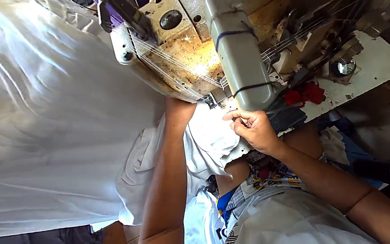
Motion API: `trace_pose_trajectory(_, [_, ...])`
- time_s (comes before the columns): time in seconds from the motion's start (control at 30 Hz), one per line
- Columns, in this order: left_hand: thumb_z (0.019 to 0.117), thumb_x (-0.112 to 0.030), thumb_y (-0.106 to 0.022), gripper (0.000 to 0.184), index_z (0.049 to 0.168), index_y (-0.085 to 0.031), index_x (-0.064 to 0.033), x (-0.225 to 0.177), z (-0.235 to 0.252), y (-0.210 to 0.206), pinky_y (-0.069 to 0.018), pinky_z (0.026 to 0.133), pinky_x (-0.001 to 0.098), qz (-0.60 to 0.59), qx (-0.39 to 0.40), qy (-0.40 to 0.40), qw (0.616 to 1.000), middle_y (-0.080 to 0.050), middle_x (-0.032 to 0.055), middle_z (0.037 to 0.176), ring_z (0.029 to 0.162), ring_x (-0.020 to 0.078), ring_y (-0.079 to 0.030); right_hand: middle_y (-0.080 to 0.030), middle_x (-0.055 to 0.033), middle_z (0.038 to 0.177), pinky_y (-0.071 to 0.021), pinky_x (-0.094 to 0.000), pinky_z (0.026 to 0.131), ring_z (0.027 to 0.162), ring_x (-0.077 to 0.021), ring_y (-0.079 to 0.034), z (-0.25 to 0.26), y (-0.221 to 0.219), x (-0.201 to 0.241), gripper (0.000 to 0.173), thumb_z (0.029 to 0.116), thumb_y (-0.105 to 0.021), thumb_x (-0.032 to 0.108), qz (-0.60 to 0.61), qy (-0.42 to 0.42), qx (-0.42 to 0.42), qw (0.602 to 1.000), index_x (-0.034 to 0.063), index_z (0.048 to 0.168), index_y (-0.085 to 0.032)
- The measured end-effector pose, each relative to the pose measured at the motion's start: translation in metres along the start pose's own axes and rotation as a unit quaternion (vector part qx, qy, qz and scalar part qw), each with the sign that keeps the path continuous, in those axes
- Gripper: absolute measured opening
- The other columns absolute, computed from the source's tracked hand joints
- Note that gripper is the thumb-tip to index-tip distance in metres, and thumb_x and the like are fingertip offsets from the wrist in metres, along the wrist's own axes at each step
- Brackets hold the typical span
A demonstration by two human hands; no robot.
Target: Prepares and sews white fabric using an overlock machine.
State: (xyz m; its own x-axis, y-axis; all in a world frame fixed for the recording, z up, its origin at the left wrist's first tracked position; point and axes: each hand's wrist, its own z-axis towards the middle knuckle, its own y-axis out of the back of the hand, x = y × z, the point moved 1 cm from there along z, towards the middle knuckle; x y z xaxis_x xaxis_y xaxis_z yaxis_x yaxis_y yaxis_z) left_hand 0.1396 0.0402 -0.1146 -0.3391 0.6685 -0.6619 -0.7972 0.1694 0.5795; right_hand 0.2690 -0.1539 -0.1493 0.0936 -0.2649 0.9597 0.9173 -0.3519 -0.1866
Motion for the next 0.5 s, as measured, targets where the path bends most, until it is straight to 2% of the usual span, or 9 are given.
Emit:
trace_pose_trajectory(0.03, [0.0851, -0.029, -0.079, 0.058, 0.130, -0.059, 0.0019, 0.000, 0.000, 0.002, -0.0439, 0.106, 0.0254, 0.018, 0.007, -0.035, 0.999, -0.065, 0.0084, 0.122, 0.119, 0.0054, -0.058, -0.057, -0.0035, 0.068, -0.0405, -0.0218, 0.048, 0.052, -0.0076, -0.045, -0.003, 0.002, 0.001, 0.027, 0.0903, -0.063, -0.005, -0.002, 0.002, 0.007, 1.000, 0.0008, 0.114, -0.073])
trace_pose_trajectory(0.1, [0.0841, -0.034, -0.082, 0.063, 0.132, -0.059, -0.0003, -0.009, 0.000, 0.005, -0.0443, 0.108, 0.0265, 0.025, 0.022, -0.061, 0.998, -0.065, 0.0080, 0.125, 0.121, 0.0054, -0.058, -0.057, -0.0034, 0.067, -0.0420, -0.0218, 0.049, 0.053, -0.0077, -0.046, -0.011, 0.003, 0.004, 0.026, 0.0910, -0.063, -0.005, -0.004, -0.002, 0.017, 1.000, 0.0005, 0.114, -0.073])
trace_pose_trajectory(0.17, [0.0854, -0.029, -0.081, 0.060, 0.132, -0.059, 0.0006, -0.014, -0.001, 0.004, -0.0441, 0.108, 0.0249, 0.022, 0.020, -0.063, 0.998, -0.065, 0.0084, 0.125, 0.120, 0.0043, -0.059, -0.058, -0.0032, 0.068, -0.0434, -0.0215, 0.050, 0.054, -0.0074, -0.048, -0.012, 0.003, 0.004, 0.025, 0.0923, -0.064, -0.004, -0.013, 0.000, 0.011, 1.000, 0.0009, 0.114, -0.074])
trace_pose_trajectory(0.27, [0.0842, -0.025, -0.080, 0.059, 0.131, -0.059, 0.0041, -0.009, 0.003, 0.002, -0.0426, 0.109, 0.0259, 0.034, 0.006, -0.062, 0.997, -0.066, 0.0134, 0.126, 0.121, 0.0077, -0.059, -0.059, -0.0026, 0.069, -0.0421, -0.0212, 0.049, 0.053, -0.0068, -0.046, -0.005, 0.002, 0.001, 0.026, 0.0923, -0.063, -0.004, -0.029, 0.021, -0.002, 0.999, 0.0006, 0.116, -0.073])
trace_pose_trajectory(0.37, [0.0812, -0.028, -0.083, 0.065, 0.132, -0.057, 0.0040, 0.001, 0.009, 0.000, -0.0430, 0.107, 0.0202, -0.006, 0.007, -0.072, 0.997, -0.065, 0.0091, 0.123, 0.119, 0.0020, -0.058, -0.056, -0.0031, 0.066, -0.0395, -0.0223, 0.046, 0.051, -0.0077, -0.044, 0.000, -0.002, 0.000, 0.027, 0.0911, -0.062, -0.005, -0.032, 0.029, -0.007, 0.999, 0.0002, 0.115, -0.074])
trace_pose_trajectory(0.5, [0.0808, -0.024, -0.084, 0.063, 0.131, -0.057, 0.0037, 0.008, 0.013, 0.000, -0.0448, 0.106, 0.0210, -0.047, 0.022, -0.059, 0.997, -0.065, 0.0069, 0.122, 0.117, 0.0016, -0.059, -0.058, -0.0036, 0.067, -0.0408, -0.0229, 0.046, 0.051, -0.0081, -0.045, 0.002, -0.003, 0.000, 0.027, 0.0908, -0.062, -0.005, -0.033, 0.027, -0.006, 0.999, 0.0003, 0.114, -0.074])
